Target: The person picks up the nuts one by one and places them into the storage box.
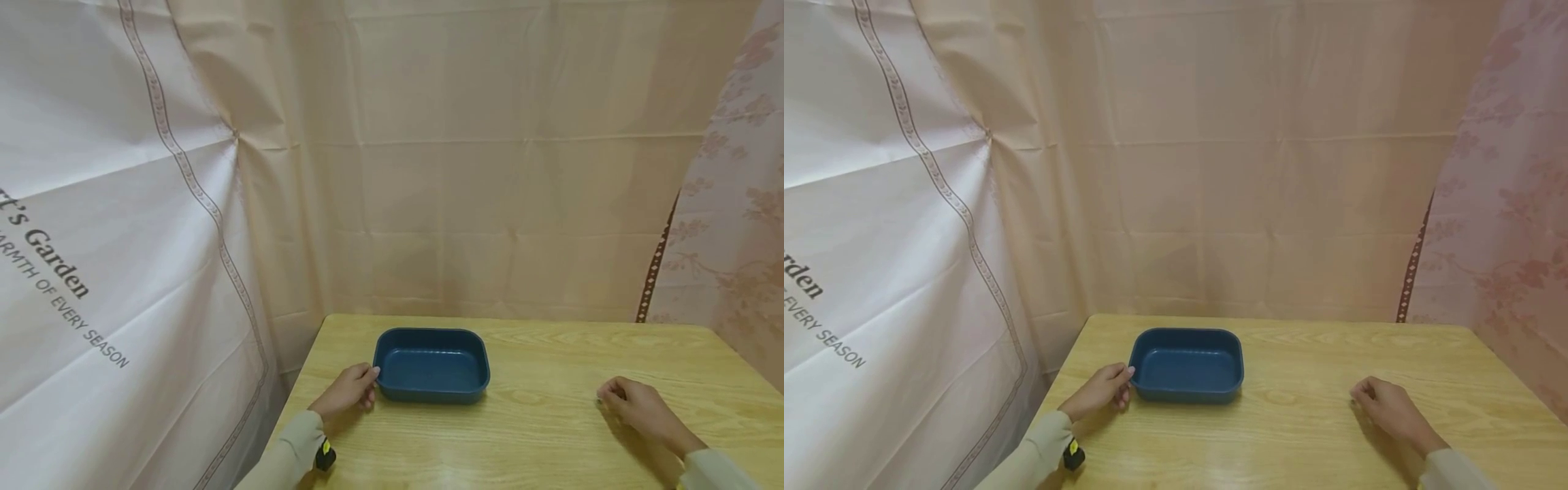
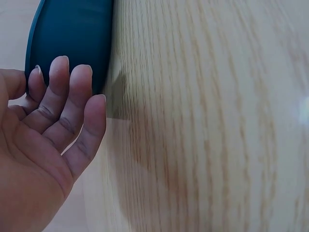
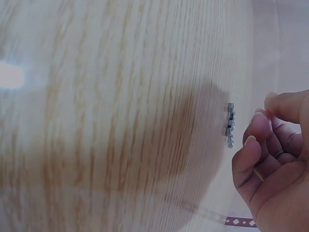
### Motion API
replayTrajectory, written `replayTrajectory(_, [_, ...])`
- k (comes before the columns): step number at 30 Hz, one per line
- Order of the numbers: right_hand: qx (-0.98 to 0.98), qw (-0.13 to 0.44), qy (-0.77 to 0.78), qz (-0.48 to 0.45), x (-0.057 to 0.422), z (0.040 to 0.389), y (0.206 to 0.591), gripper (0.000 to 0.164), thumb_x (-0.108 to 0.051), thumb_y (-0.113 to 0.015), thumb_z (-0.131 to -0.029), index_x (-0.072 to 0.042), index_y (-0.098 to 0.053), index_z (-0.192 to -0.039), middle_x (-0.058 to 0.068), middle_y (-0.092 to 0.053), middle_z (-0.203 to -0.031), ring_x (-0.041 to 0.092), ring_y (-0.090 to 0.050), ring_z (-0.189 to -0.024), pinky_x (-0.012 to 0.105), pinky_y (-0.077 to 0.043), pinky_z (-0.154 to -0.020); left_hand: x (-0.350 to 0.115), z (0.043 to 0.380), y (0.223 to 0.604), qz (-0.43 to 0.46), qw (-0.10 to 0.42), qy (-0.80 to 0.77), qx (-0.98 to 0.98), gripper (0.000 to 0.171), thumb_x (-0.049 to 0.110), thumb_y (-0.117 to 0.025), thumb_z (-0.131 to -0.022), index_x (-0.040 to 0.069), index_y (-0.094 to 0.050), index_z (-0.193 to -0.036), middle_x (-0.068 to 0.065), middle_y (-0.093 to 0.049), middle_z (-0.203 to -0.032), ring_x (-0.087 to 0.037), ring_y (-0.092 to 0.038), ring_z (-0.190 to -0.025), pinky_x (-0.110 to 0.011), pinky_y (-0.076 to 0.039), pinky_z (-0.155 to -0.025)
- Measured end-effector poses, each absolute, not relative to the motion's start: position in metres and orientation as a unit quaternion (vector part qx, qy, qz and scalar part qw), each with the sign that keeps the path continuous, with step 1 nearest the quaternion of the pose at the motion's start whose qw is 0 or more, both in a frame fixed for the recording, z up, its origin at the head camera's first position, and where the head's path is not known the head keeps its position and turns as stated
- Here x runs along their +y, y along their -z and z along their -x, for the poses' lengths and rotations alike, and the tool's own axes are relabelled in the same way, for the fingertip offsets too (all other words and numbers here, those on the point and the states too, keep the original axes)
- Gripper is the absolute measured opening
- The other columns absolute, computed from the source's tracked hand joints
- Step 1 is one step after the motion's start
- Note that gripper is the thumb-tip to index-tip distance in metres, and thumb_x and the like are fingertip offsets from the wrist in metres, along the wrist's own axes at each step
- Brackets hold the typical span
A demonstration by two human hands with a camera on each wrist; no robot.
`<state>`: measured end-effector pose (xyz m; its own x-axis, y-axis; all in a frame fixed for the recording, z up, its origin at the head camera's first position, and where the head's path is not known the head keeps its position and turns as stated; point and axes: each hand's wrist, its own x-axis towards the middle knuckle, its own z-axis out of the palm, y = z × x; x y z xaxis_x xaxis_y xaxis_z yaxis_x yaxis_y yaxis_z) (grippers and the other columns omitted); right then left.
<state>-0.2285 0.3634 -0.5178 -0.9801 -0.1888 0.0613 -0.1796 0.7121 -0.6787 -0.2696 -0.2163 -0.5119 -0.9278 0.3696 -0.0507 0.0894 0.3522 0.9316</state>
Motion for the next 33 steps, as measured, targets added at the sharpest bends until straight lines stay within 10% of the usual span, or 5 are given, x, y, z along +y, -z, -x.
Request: replayTrajectory(33, [0.943, -0.074, 0.300, 0.122, 0.336, 0.241, 0.513, 0.018, -0.015, -0.059, -0.107, 0.000, -0.067, -0.103, 0.001, -0.060, -0.082, 0.005, -0.047, -0.068, 0.025, -0.043, -0.057, -0.217, 0.272, 0.514, -0.132, 0.133, -0.558, 0.808, 0.047, 0.041, -0.046, -0.111, -0.004, -0.057, -0.102, -0.007, -0.063, -0.077, -0.018, -0.062, -0.063, -0.032, -0.054, -0.059])
